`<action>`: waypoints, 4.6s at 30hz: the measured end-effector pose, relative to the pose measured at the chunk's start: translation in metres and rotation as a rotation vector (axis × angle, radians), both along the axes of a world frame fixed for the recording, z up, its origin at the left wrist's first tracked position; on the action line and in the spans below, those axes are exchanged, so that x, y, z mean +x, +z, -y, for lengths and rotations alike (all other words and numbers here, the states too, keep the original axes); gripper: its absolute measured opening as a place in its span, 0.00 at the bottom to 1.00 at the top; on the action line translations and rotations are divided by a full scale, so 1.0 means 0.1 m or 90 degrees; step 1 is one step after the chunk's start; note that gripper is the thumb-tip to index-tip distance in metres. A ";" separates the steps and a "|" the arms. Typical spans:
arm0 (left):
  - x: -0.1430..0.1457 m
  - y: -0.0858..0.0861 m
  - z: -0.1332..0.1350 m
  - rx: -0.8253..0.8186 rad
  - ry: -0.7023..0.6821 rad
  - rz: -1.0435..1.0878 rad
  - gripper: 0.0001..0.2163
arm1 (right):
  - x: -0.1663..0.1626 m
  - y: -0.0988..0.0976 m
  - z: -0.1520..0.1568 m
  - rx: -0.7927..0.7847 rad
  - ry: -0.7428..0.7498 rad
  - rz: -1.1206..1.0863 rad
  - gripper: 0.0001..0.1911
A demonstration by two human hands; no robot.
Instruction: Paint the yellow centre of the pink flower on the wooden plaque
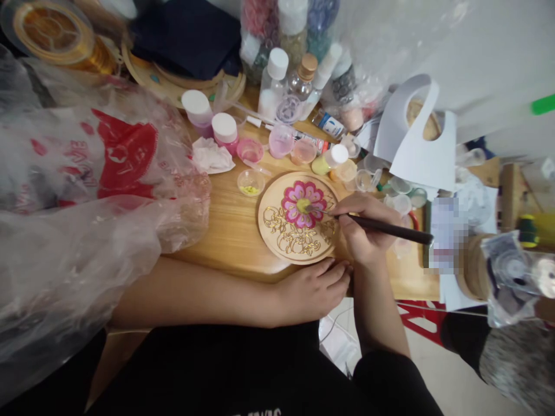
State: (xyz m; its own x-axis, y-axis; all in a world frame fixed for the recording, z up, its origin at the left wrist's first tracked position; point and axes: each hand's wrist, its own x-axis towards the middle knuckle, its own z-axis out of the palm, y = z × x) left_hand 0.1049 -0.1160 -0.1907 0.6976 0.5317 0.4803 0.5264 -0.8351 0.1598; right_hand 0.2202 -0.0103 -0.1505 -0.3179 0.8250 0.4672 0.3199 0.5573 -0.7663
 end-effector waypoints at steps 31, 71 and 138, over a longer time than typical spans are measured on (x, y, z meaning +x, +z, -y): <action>0.00 -0.01 0.01 -0.002 0.000 -0.003 0.16 | -0.02 -0.01 0.01 -0.006 0.023 -0.013 0.09; 0.00 -0.01 0.01 -0.003 0.001 0.012 0.16 | -0.02 0.02 0.01 -0.006 0.036 0.006 0.10; -0.03 0.04 -0.01 -0.011 -0.031 -0.060 0.17 | 0.00 0.01 0.03 -0.033 0.023 0.001 0.09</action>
